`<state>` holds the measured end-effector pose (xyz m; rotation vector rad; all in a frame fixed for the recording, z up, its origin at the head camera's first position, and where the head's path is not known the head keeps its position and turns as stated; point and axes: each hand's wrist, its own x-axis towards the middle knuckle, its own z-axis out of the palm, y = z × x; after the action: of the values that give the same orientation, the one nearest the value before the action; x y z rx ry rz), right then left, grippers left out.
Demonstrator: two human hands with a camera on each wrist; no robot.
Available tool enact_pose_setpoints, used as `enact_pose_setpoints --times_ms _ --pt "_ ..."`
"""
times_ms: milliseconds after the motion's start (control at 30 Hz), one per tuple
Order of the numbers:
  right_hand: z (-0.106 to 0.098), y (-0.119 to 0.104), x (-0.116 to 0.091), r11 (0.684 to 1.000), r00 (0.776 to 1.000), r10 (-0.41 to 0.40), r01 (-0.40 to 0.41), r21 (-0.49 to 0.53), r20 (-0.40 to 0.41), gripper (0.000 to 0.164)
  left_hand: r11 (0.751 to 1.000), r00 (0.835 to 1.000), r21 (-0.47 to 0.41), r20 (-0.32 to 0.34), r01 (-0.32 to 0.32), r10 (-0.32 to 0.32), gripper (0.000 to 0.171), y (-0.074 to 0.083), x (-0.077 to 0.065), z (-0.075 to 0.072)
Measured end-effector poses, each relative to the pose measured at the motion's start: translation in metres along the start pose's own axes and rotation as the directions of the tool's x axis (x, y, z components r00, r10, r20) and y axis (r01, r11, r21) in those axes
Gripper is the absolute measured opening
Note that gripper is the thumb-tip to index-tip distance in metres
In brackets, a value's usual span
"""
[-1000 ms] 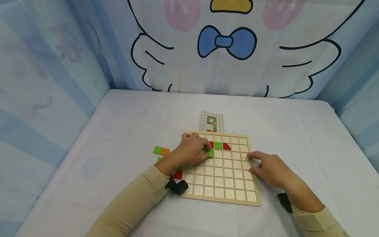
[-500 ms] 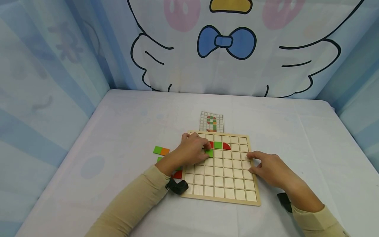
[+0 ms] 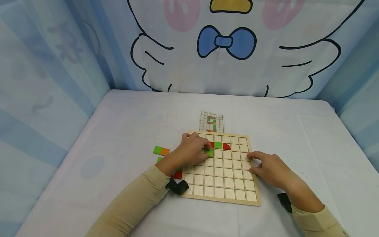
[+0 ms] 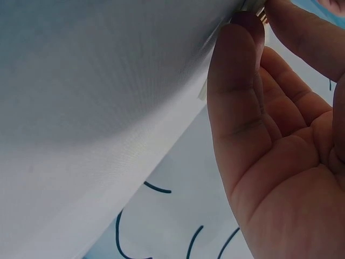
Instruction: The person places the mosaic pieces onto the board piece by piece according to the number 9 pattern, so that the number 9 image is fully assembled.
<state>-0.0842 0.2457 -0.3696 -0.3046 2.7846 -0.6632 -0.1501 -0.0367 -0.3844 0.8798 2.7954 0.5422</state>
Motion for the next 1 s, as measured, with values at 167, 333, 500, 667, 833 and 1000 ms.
enact_pose_setpoints --times_ms 167,333,500,667,833,1000 --pt "-0.0001 -0.0002 -0.0001 1.000 1.000 0.004 -0.004 -0.002 0.005 0.050 1.000 1.000 0.000 -0.001 0.005 -0.005 0.017 0.0001 0.0004 0.0003" --pt "-0.0002 0.0000 -0.0005 1.000 1.000 0.003 -0.003 0.007 0.010 0.049 1.000 1.000 0.000 -0.005 0.009 -0.009 0.017 0.0005 0.0006 0.0004" --pt "-0.0005 0.0003 -0.0004 1.000 1.000 0.005 -0.005 0.009 0.012 0.049 1.000 1.000 -0.001 -0.010 0.006 -0.006 0.017 0.0004 0.0005 0.0006" --pt "-0.0007 0.0005 -0.0002 1.000 1.000 0.004 -0.004 0.001 0.015 0.049 1.000 1.000 0.003 -0.011 0.005 -0.005 0.018 0.0002 0.0005 0.0012" --pt "-0.0007 0.0009 0.0000 1.000 1.000 0.004 -0.004 -0.003 0.016 0.049 1.000 1.000 0.011 -0.009 0.004 -0.004 0.018 0.0005 0.0010 0.0016" --pt "-0.0006 0.0009 0.0003 1.000 1.000 0.005 -0.005 -0.002 0.015 0.049 1.000 1.000 0.015 -0.010 0.005 -0.005 0.018 0.0002 0.0015 0.0020"
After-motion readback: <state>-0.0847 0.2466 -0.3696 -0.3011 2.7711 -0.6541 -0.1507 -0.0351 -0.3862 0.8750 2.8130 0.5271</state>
